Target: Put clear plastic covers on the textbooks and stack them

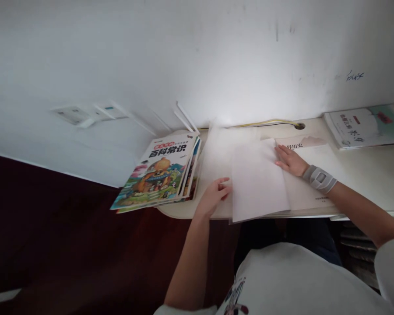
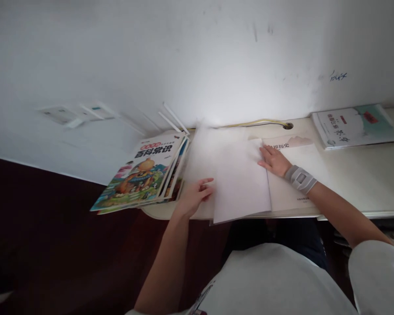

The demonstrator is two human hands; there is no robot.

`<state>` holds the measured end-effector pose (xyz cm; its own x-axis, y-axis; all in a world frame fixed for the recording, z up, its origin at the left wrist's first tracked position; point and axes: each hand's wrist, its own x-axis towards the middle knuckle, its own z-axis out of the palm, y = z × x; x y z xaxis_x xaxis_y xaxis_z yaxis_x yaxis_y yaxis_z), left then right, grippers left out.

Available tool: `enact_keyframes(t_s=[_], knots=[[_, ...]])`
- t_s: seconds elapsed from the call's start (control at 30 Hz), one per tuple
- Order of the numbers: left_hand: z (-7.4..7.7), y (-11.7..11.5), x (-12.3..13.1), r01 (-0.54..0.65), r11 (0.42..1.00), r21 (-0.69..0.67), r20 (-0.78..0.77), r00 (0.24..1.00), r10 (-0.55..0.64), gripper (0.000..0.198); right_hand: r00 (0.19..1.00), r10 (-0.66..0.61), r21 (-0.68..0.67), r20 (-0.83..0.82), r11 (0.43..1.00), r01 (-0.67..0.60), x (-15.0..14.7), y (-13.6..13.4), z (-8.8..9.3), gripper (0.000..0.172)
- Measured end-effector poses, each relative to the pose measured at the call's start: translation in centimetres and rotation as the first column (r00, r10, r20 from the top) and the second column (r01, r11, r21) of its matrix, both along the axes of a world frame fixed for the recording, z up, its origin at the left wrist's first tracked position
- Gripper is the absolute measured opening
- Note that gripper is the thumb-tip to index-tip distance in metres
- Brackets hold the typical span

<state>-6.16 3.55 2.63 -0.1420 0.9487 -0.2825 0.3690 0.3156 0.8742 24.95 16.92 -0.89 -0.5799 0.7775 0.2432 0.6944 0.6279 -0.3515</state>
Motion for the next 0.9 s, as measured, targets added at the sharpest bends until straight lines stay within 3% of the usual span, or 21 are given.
enact_keyframes(t_s=[0.07,0.17,0.27,0.33,0.4,0.5,0.57,0.67,0.73,0.8,0.87,0.9], knots=[[0.6,0.7,0.3,-0.005,0.998,0.058,0.015,1.000,0.004,0.047,1.000,-0.014,-0.015,-0.024,1.000,0.014,0.8,-1.1,0.1,0.077],[1.1,1.7,0.4,-0.018,0.992,0.128,-0.228,0.973,0.047,0.052,0.999,-0.007,-0.023,0.041,1.000,0.008,1.7,-3.8,0.3,0.074],[0.6,2.2,0.1,-0.008,0.998,0.064,-0.519,0.854,0.040,0.053,0.986,0.029,-0.023,0.166,0.999,-0.026,1.2,-7.1,0.4,0.075],[-0.1,2.2,0.0,-0.027,1.000,0.006,-0.536,0.844,0.025,0.057,0.976,0.003,0.010,0.217,1.000,-0.006,0.2,-9.1,0.4,0.075],[-0.6,2.0,0.0,-0.041,0.999,-0.036,-0.417,0.909,0.022,0.061,0.972,-0.049,0.056,0.230,0.998,0.037,-0.9,-10.8,0.4,0.076],[-0.4,1.8,0.2,-0.058,0.997,-0.043,-0.109,0.993,0.053,0.057,0.977,-0.078,0.089,0.197,0.994,0.062,-2.1,-12.5,0.4,0.076],[0.9,1.9,0.3,-0.076,0.997,-0.001,0.138,0.988,0.075,0.048,0.986,-0.058,0.084,0.158,0.995,0.045,-2.4,-13.3,0.4,0.075],[3.9,2.7,1.4,-0.092,0.990,0.105,0.415,0.909,0.040,0.041,0.996,-0.015,0.027,0.088,1.000,0.012,-2.0,-13.9,0.4,0.072],[5.7,3.9,3.3,-0.057,0.983,0.174,0.491,0.870,-0.037,0.043,1.000,0.019,-0.049,-0.008,0.999,-0.019,-1.5,-13.9,0.5,0.070],[6.5,5.5,6.3,0.000,0.969,0.246,0.530,0.837,-0.135,0.052,0.980,0.040,-0.168,-0.194,0.983,-0.073,-0.8,-13.7,0.7,0.068],[6.1,7.1,10.1,0.026,0.951,0.307,0.545,0.814,-0.199,0.065,0.880,-0.052,-0.345,-0.473,0.930,-0.130,0.0,-13.3,1.0,0.067],[5.6,7.8,12.2,0.022,0.945,0.327,0.534,0.821,-0.204,0.066,0.776,-0.165,-0.443,-0.609,0.882,-0.161,0.6,-13.1,1.2,0.068]])
